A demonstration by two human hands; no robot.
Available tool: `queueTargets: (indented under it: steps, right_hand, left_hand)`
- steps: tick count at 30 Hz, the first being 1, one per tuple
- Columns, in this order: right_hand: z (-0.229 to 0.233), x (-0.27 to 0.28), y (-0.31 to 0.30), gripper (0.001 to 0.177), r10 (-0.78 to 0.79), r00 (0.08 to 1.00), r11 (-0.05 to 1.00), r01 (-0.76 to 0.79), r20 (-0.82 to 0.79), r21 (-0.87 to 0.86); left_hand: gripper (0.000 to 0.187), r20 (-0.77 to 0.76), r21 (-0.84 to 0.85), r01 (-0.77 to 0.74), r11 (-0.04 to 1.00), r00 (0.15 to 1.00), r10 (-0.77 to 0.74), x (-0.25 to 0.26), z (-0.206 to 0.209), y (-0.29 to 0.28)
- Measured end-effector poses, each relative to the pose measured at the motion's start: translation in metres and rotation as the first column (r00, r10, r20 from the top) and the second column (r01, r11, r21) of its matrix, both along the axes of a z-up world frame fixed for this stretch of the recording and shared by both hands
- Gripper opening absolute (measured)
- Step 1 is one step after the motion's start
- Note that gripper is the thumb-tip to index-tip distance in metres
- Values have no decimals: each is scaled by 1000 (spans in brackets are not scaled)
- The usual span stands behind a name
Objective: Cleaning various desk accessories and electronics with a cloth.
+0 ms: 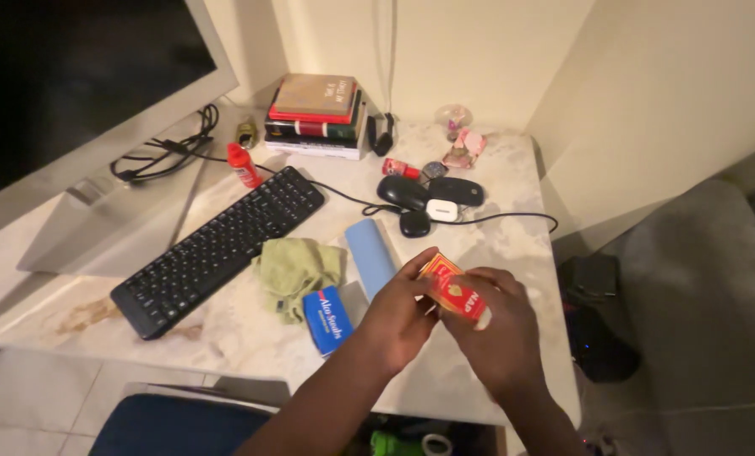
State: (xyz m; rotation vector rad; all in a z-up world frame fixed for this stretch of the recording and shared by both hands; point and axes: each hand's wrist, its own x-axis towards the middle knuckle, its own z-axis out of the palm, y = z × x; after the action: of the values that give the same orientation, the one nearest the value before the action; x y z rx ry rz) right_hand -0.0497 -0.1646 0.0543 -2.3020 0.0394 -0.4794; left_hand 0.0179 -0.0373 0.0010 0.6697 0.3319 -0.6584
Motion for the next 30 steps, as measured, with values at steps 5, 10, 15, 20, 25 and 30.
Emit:
queueTargets:
  steps: [5, 10, 15, 20, 25, 30]
  right_hand:
    - [-14, 31, -41, 45, 113, 984, 983, -131, -139, -131]
    - [-30, 53, -71, 64, 174, 945, 962, -223, -277, -155]
    - [-51, 61, -86, 63, 149, 912, 958, -230, -383, -173]
    - [-77, 71, -95, 59, 180, 939, 938, -254, -293, -237]
    - [-99, 79, -84, 57, 90, 979, 949, -140, -182, -282]
    - [-94, 112, -61, 71, 225, 963, 914, -261, -148, -312]
  left_hand:
    - [54, 30, 120, -20, 993, 999, 17, 7, -14, -39]
    - [51, 13, 155, -78, 985, 997, 77, 9, -33, -66]
    - [54, 32, 374, -46, 926, 999, 37, 14, -55, -82]
    - [47, 262, 614, -115, 781, 963, -64, 15, -59, -78]
    - [38, 232, 716, -165, 678, 973, -9, 17, -48, -49]
    - [26, 399, 613, -342, 713, 912, 95, 40, -60, -7]
